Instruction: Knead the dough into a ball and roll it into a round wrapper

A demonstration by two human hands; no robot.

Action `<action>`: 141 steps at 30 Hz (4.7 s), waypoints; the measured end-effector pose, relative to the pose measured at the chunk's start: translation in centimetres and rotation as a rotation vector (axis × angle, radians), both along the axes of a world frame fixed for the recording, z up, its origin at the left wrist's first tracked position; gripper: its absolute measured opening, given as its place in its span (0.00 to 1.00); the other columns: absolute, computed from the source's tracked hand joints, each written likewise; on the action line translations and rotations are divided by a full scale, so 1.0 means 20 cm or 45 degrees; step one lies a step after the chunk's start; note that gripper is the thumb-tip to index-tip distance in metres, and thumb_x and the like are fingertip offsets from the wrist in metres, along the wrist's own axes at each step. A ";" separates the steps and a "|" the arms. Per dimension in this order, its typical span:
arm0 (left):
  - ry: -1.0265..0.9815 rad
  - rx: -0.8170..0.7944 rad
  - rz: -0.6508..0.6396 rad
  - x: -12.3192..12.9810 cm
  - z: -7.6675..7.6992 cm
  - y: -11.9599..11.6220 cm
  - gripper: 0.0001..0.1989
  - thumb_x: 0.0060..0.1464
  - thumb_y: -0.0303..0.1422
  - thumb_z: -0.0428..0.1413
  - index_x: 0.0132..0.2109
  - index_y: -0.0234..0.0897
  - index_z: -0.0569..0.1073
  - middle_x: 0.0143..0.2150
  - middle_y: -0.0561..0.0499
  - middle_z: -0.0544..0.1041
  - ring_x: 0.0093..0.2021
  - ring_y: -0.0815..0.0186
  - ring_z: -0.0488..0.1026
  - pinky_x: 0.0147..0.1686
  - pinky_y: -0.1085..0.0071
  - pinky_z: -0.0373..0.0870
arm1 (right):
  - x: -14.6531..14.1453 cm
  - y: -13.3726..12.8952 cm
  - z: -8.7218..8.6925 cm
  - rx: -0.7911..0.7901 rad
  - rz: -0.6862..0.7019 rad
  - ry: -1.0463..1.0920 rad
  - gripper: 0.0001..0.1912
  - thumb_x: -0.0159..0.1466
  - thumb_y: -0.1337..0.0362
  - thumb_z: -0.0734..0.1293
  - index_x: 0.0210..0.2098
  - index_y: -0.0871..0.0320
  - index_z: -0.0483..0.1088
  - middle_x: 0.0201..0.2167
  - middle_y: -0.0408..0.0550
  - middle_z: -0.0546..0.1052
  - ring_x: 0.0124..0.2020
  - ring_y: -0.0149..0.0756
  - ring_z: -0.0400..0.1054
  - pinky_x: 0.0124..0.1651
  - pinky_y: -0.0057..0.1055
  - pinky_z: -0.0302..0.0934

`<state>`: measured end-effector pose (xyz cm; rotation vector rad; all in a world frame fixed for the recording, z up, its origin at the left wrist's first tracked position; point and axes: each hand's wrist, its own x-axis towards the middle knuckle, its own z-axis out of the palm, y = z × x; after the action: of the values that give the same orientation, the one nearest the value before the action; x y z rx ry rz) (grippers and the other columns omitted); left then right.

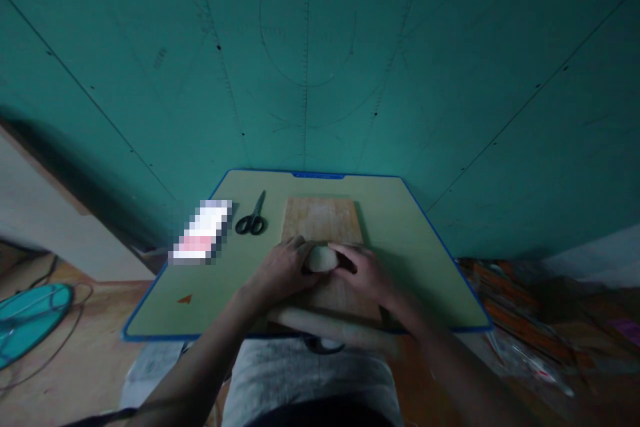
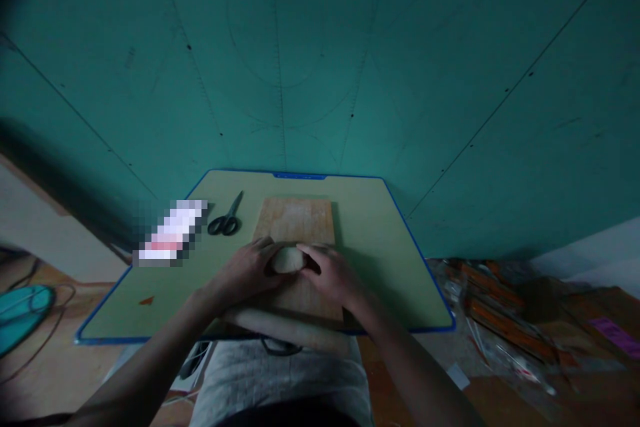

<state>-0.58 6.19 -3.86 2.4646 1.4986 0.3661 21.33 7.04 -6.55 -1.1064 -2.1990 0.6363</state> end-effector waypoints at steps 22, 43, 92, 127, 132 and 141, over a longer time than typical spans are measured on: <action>0.069 0.086 -0.049 0.00 0.00 0.02 0.17 0.60 0.43 0.56 0.48 0.35 0.74 0.44 0.44 0.75 0.41 0.58 0.74 0.41 0.64 0.71 | 0.02 0.00 0.00 0.082 -0.052 -0.089 0.29 0.62 0.63 0.72 0.61 0.54 0.67 0.56 0.53 0.76 0.57 0.41 0.71 0.58 0.39 0.67; 0.045 0.290 -0.150 -0.03 -0.16 0.02 0.27 0.69 0.45 0.41 0.64 0.31 0.62 0.66 0.36 0.66 0.68 0.53 0.60 0.65 0.52 0.58 | -0.02 -0.06 -0.10 0.232 -0.223 -0.010 0.18 0.70 0.62 0.62 0.57 0.58 0.73 0.56 0.57 0.76 0.60 0.45 0.67 0.63 0.48 0.63; -0.035 0.219 -0.073 0.04 -0.09 -0.04 0.26 0.63 0.49 0.52 0.55 0.30 0.71 0.62 0.35 0.70 0.65 0.51 0.64 0.66 0.49 0.57 | 0.23 -0.51 0.08 -0.286 -0.543 -0.342 0.29 0.69 0.61 0.54 0.68 0.62 0.58 0.60 0.61 0.73 0.57 0.46 0.72 0.52 0.39 0.70; -0.005 0.301 -0.302 0.01 -0.18 0.04 0.31 0.68 0.50 0.41 0.64 0.27 0.60 0.67 0.30 0.64 0.70 0.51 0.56 0.67 0.48 0.57 | -0.19 -0.37 0.32 -0.389 -0.429 -1.108 0.32 0.64 0.77 0.55 0.68 0.78 0.51 0.38 0.71 0.81 0.37 0.49 0.80 0.36 0.38 0.71; -0.030 0.233 -0.308 0.00 -0.16 0.08 0.33 0.65 0.52 0.44 0.64 0.30 0.61 0.68 0.33 0.64 0.70 0.52 0.57 0.68 0.49 0.57 | -0.19 -0.37 0.33 -0.345 -0.412 -1.060 0.33 0.65 0.72 0.56 0.68 0.78 0.48 0.37 0.68 0.81 0.37 0.49 0.79 0.36 0.37 0.70; -0.044 0.233 -0.272 0.00 -0.13 0.04 0.34 0.65 0.54 0.45 0.66 0.34 0.59 0.67 0.37 0.66 0.69 0.52 0.59 0.66 0.50 0.60 | -0.13 -0.36 0.29 -0.275 -0.419 -0.944 0.33 0.68 0.63 0.58 0.69 0.72 0.51 0.37 0.65 0.82 0.36 0.50 0.79 0.36 0.38 0.69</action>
<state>-0.66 6.98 -6.39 2.7120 1.2216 0.5218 18.63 -0.16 -0.80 -2.0176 -2.4698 0.3473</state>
